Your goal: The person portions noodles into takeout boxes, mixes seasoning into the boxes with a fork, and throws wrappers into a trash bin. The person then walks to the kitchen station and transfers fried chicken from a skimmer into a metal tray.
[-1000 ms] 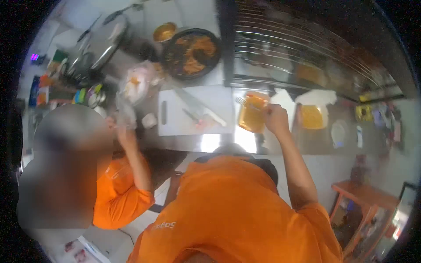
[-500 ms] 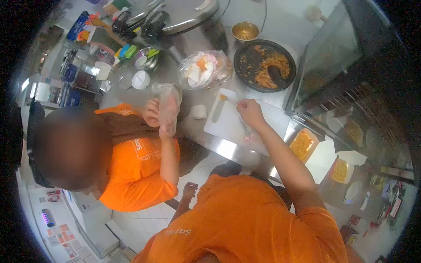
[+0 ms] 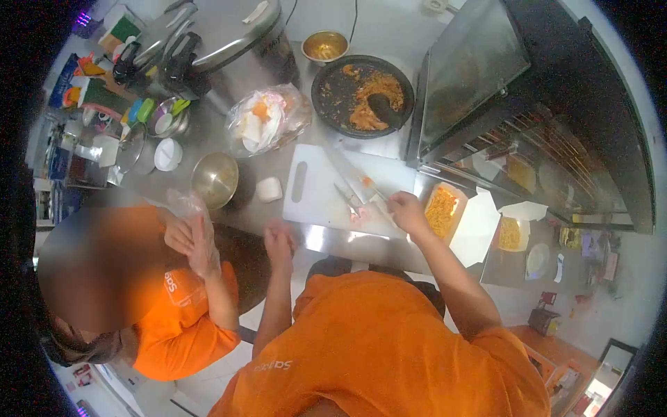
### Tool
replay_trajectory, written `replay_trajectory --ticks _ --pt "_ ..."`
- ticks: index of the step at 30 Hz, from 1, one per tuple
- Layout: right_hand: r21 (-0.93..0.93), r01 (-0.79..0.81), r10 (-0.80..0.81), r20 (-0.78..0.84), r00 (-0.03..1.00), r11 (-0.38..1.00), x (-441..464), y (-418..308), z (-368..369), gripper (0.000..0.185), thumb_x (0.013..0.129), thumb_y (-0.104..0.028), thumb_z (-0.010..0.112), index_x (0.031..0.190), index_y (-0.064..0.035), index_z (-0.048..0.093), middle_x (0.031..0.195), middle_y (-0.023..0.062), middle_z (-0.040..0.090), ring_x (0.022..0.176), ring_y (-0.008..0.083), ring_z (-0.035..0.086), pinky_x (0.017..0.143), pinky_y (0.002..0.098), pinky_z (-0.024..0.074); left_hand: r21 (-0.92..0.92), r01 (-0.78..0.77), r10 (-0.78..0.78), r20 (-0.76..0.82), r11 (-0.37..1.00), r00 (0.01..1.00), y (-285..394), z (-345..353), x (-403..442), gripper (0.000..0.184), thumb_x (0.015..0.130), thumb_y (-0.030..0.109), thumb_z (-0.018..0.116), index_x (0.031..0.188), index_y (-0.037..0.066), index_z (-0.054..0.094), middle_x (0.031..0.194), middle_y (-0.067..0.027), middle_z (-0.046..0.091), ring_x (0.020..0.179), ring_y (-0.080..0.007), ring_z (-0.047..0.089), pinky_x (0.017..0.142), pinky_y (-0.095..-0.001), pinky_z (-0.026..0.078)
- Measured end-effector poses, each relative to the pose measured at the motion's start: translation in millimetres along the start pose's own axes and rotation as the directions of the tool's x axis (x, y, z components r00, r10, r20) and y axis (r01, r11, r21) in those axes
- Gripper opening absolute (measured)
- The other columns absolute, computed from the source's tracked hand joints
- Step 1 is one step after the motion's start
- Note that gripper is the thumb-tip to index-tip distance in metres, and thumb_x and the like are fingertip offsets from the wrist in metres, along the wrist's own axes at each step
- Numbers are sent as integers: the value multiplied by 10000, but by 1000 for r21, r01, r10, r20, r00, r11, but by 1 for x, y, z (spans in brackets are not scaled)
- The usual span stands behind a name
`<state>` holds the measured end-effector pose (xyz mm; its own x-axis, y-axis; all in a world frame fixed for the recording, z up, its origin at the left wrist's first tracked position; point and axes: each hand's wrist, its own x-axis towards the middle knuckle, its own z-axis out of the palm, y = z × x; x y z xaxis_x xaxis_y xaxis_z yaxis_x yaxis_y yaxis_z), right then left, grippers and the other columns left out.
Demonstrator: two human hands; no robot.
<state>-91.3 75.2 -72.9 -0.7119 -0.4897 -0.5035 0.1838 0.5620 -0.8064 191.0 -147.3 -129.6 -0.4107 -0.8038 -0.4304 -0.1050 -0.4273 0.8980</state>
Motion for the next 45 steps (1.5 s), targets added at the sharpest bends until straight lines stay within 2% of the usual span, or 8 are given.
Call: replay_trajectory --ticks 4,10,13,21,29,32,39,45 --pt "137 -117 123 -38 992 984 -34 -14 -17 162 954 -141 629 1027 -6 680 819 66 682 618 108 555 552 274 437 -487 -135 -182 -549 863 816 80 41 73 253 981 239 625 1105 41 525 985 -80 616 859 -158 582 701 -284 516" --pt "189 49 -71 112 991 981 4 -62 33 126 996 -126 582 1037 -18 632 801 44 648 544 105 526 470 267 402 -301 -167 -135 -769 939 625 67 17 150 262 961 270 648 940 23 564 962 -100 629 780 -199 602 632 -347 531" --pt "117 137 -148 87 985 984 53 -100 77 170 991 -177 594 976 -13 634 776 86 672 541 146 569 512 296 443 -461 123 -177 -76 879 981 56 44 165 147 967 168 579 1033 37 568 956 -100 635 783 -199 635 600 -366 535" --pt "-589 495 -599 23 800 639 170 -154 176 222 953 -178 578 906 12 682 932 251 709 820 419 701 768 511 538 -331 -45 -93 -390 942 916 116 98 196 336 923 -16 538 1246 45 472 1074 -103 625 840 -231 668 606 -363 575" --pt "-550 563 -627 90 774 617 205 -167 231 217 956 -159 550 947 -4 702 941 265 701 845 448 687 781 528 533 49 -424 421 -257 904 870 46 77 302 477 827 -81 648 1259 44 487 1067 -97 640 872 -205 671 638 -358 602" --pt "-412 585 -620 61 782 698 216 -163 246 199 961 -176 577 922 -12 682 859 215 701 742 357 696 670 468 536 -298 -62 -95 -486 953 869 108 99 267 468 826 -57 714 1227 53 499 1062 -105 642 876 -220 676 671 -360 606" --pt "8 290 -283 236 930 957 229 -162 247 177 990 -138 537 866 -37 612 724 52 603 575 133 550 435 313 396 -464 192 -241 -47 864 969 125 92 281 420 884 -38 715 1232 52 499 1055 -130 632 785 -261 677 620 -372 592" --pt "-194 343 -276 304 912 919 226 -170 244 137 981 -99 507 953 -42 628 690 24 529 519 123 458 401 296 317 -489 167 -192 -1 856 981 121 100 297 477 884 -87 664 1310 48 497 976 -115 648 633 -227 632 482 -361 518"
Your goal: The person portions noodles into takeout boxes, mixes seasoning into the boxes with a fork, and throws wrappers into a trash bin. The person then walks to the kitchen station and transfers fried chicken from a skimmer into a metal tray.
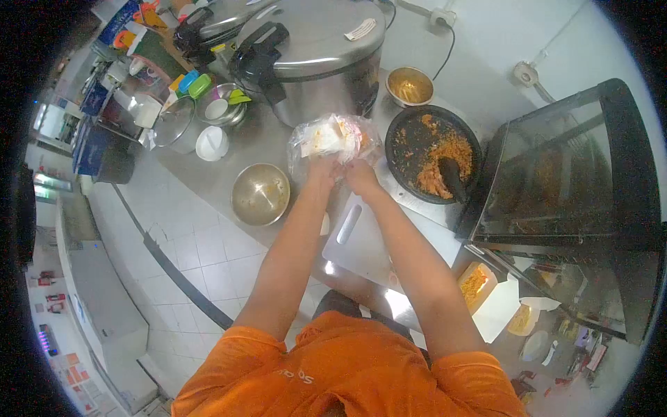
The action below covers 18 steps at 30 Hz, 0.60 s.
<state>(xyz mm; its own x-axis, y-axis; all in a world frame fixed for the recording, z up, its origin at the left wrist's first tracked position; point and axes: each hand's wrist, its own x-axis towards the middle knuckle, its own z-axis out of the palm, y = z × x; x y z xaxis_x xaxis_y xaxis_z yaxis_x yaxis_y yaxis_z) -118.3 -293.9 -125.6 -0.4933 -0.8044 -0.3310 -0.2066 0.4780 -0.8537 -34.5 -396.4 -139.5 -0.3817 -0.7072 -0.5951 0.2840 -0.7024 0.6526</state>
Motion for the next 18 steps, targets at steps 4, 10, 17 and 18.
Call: replay_trajectory --ticks 4,10,17,18 --pt "128 -189 175 115 978 974 -13 -20 -14 164 965 -88 510 969 -18 658 709 55 562 489 137 467 372 323 294 10 -37 38 -36 999 999 -10 2 12 505 882 -100 653 1343 47 508 975 -111 661 626 -219 621 469 -361 488" --pt "-32 -191 192 47 980 981 -41 -54 -26 187 950 -94 528 988 6 681 736 125 617 449 184 495 367 366 329 -206 -74 60 -77 976 995 -21 9 21 464 861 -82 696 1298 10 570 1107 -145 680 840 -247 686 600 -368 544" --pt "-556 191 -36 278 960 809 -45 -3 -60 204 947 -122 535 933 3 697 750 120 635 485 199 527 406 383 382 92 -246 262 -286 965 922 -31 0 44 522 797 -34 752 1289 -50 580 1211 -162 665 1027 -283 685 806 -412 587" --pt "-537 202 -55 278 959 819 -53 4 -67 208 945 -121 532 924 -2 701 767 124 644 538 210 557 439 392 407 135 -219 250 -302 966 920 -31 -3 46 528 793 -30 752 1291 -53 578 1219 -163 663 1039 -286 684 829 -412 588"
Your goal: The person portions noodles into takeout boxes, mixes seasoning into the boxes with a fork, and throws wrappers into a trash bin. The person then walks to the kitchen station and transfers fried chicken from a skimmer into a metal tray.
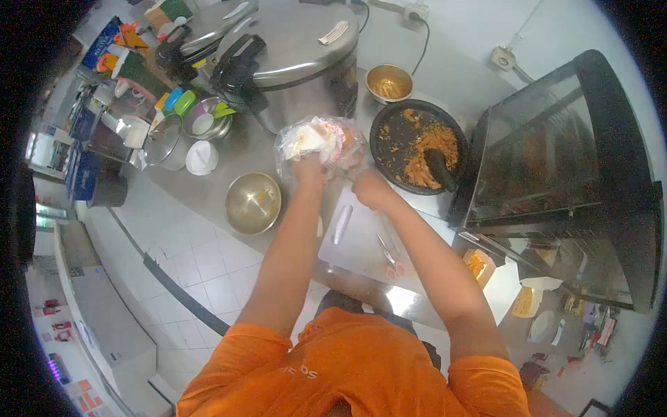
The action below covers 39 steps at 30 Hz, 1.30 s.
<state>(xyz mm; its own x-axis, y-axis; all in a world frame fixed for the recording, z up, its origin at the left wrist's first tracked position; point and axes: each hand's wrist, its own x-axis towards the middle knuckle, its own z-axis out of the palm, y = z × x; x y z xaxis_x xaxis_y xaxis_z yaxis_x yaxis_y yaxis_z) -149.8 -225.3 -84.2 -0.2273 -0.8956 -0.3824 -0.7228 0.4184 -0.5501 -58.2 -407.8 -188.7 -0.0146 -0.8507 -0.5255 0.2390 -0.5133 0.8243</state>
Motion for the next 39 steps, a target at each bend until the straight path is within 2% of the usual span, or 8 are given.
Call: replay_trajectory --ticks 3,6,14,16,20,23,26,39 --pt "405 -213 247 -31 969 889 -64 -20 -26 217 928 -107 522 891 -18 716 870 169 709 780 282 712 583 447 519 90 58 -61 32 994 998 44 -1 -38 535 807 -29 727 1314 -50 558 1250 -164 647 1072 -288 677 889 -405 579" --pt "584 -339 383 52 922 737 -110 -31 -41 213 941 -140 539 959 -3 700 888 178 702 800 315 695 700 443 523 -275 63 -18 164 959 986 34 -6 -34 561 855 -34 667 1388 -34 492 1318 -165 607 1140 -295 651 951 -406 557" --pt "313 -8 220 -648 729 950 -203 -37 8 165 992 -152 562 1055 -38 664 825 182 600 794 383 606 754 459 487 -371 195 -36 395 908 918 51 -36 -93 507 963 102 593 1429 6 421 1414 -144 515 1262 -269 553 1085 -452 434" --pt "240 -33 205 -740 640 970 -220 -44 19 138 976 -123 588 1070 -49 657 847 175 582 815 387 594 752 467 482 -14 59 -57 121 998 991 96 -53 -177 511 950 133 622 1403 23 413 1390 -135 483 1228 -230 521 1046 -428 435" --pt "215 -110 241 -823 515 970 -257 -66 31 157 939 -61 614 1092 -51 644 876 166 546 834 380 573 743 467 477 176 -269 276 -20 947 961 88 -141 -192 499 928 138 645 1369 24 440 1316 -123 505 1155 -246 531 991 -408 454" --pt "205 -122 239 -855 460 971 -281 -81 41 166 943 -49 604 1106 -37 632 888 169 538 821 375 578 740 462 481 53 -41 46 -89 998 995 98 -198 -153 391 948 147 623 1302 19 517 1202 -123 591 1048 -269 607 897 -429 526" --pt "334 -70 325 -813 483 940 -299 -101 52 157 955 -44 590 1106 -19 625 887 169 538 799 375 594 745 454 491 -9 177 -176 -153 984 972 105 -232 -124 300 968 116 583 1250 21 548 1166 -126 621 1027 -264 642 841 -466 573" --pt "434 39 277 -640 717 900 -278 -185 166 167 982 -90 525 1000 16 653 846 259 678 813 454 664 736 498 514 157 -147 105 249 977 963 146 -372 -170 224 913 -8 642 1033 32 457 1062 -122 565 957 -251 665 821 -418 657"
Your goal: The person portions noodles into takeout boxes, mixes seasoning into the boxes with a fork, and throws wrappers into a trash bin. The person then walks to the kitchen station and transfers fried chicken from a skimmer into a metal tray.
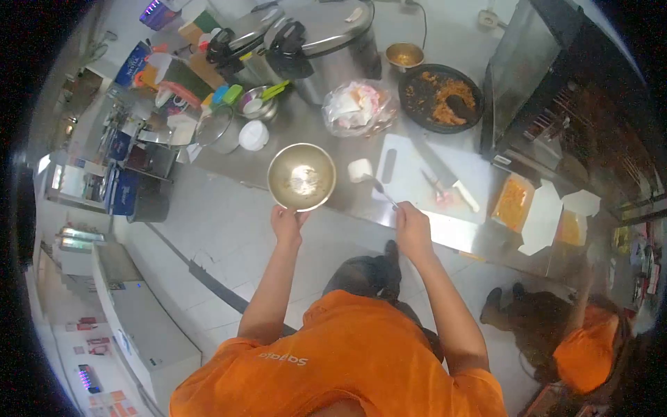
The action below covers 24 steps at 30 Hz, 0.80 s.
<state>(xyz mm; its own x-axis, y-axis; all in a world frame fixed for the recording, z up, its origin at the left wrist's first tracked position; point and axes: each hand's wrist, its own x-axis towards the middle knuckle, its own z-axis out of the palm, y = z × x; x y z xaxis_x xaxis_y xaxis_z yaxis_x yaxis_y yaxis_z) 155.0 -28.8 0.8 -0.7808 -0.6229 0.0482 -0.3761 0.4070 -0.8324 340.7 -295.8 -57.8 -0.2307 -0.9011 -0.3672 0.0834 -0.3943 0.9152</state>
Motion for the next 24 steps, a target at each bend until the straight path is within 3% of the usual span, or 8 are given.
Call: replay_trajectory --ticks 4,8,11,14,17,20,21,24 --pt "-197 163 -143 114 983 967 -12 -47 42 178 963 -117 539 947 17 654 818 299 661 794 469 669 706 534 535 91 -74 70 46 993 996 19 -27 -42 195 915 4 641 910 49 452 1009 -58 531 904 -192 626 734 -399 674" --pt "-476 75 68 275 959 876 3 -86 92 193 899 -149 593 914 18 687 847 297 688 824 456 698 735 537 564 126 -180 172 71 976 982 23 -53 -42 181 933 0 631 900 62 464 1037 -87 568 907 -206 665 702 -385 670" --pt "-493 -43 192 255 948 869 26 -113 140 194 875 -158 609 881 18 690 866 292 699 885 452 702 785 519 570 131 -146 125 155 981 980 37 -64 -27 196 918 -41 601 899 60 434 983 -125 588 891 -211 688 692 -387 674" --pt "-416 -41 112 147 983 909 54 -60 206 271 877 -183 573 824 38 721 824 281 697 798 437 700 759 504 551 212 -188 133 252 959 959 37 -75 10 203 911 -45 606 908 58 431 976 -130 596 895 -205 687 696 -385 673" --pt "-39 -245 247 70 966 969 67 -58 223 293 865 -201 562 825 22 748 752 232 693 686 365 677 695 457 533 187 -185 137 244 965 960 55 -71 40 177 888 -43 626 889 18 460 930 -130 605 833 -204 695 611 -359 665" --pt "91 -249 248 16 969 964 87 -42 230 287 858 -211 569 843 3 760 648 140 636 562 247 582 556 380 471 265 -188 116 264 946 958 71 -64 67 180 878 -51 624 887 14 456 943 -125 598 791 -199 680 613 -365 671" --pt "132 -355 354 30 935 926 95 -55 225 277 861 -202 556 814 -10 751 602 70 571 483 170 490 459 336 394 255 -127 58 261 959 964 78 -59 76 182 874 -51 626 891 14 456 960 -122 584 803 -199 670 624 -368 672" --pt "136 -362 364 8 931 922 131 -73 204 267 863 -195 557 803 -15 744 564 47 522 441 141 457 408 302 330 187 8 -61 280 982 958 92 -30 99 189 867 -49 632 907 14 458 1015 -116 538 848 -199 640 660 -372 673"
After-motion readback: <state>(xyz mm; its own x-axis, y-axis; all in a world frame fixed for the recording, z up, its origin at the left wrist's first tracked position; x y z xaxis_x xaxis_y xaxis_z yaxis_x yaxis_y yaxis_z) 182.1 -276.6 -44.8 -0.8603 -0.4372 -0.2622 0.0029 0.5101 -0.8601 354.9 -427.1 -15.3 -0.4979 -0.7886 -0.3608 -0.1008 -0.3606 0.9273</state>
